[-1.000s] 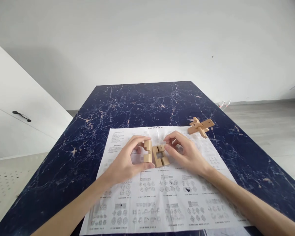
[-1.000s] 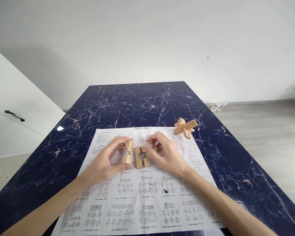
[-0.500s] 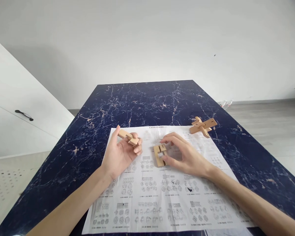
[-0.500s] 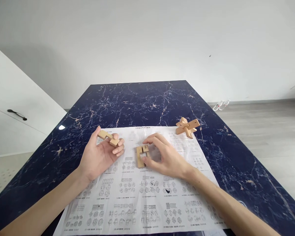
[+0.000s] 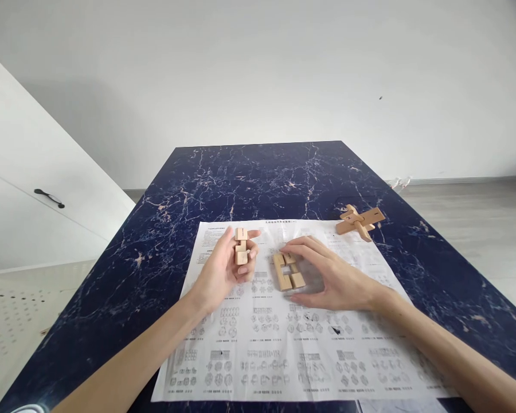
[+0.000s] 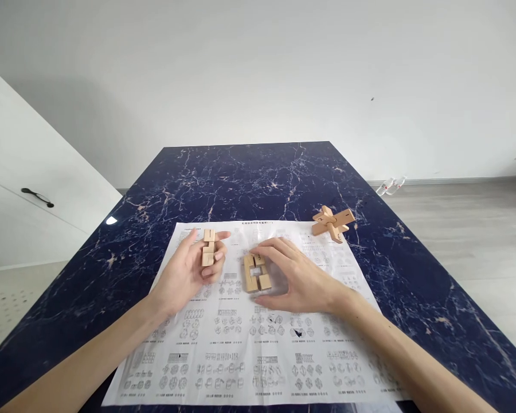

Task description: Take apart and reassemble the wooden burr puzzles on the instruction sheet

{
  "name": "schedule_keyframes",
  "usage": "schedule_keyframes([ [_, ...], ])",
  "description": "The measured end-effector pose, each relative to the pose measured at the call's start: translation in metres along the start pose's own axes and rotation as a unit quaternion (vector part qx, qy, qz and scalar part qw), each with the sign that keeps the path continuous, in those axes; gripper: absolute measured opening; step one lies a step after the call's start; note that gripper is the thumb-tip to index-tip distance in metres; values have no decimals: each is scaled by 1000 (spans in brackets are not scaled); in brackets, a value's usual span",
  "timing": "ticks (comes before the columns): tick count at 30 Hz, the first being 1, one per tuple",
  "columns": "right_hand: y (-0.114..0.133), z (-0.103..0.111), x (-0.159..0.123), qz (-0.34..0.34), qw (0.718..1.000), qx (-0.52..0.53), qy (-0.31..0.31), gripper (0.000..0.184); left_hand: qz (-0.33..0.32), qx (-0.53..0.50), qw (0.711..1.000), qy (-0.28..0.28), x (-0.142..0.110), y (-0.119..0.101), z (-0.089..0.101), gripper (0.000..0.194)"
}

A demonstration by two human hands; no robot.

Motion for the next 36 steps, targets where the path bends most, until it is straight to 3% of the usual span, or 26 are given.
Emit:
schedule_keyframes([
  [4, -9, 8, -3, -33, 999, -22, 3, 65, -9, 15, 1000, -17, 0, 0, 0, 32],
  [9, -18, 12, -4, -66, 997, -15, -31, 60, -41, 77, 996, 8, 0, 6, 3, 19],
  [15, -15, 9, -4, -81, 989, -11, -121, 59, -39, 151, 987, 30, 0, 11, 3, 35],
  [21, -9, 12, -5, -40, 982, -23, -185, 58, -56, 184, 978, 76, -2, 12, -2, 37],
  [29, 15, 8, -2, 9, 985, -16, -173, 58, -62, 256, 961, 82, -4, 14, -4, 41],
  [36, 25, -4, -6, 40, 991, -19, -127, 71, -70, 230, 966, 98, -3, 13, -3, 48],
])
Point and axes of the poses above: each hand's wrist, its own x-axis towards the middle knuckle, its own z-axis out of the back of the hand, y = z × x, the point moved 3 cm from there along x, towards the middle knuckle, and after that the axes turned 2 degrees about z, right-handed, at the moved point
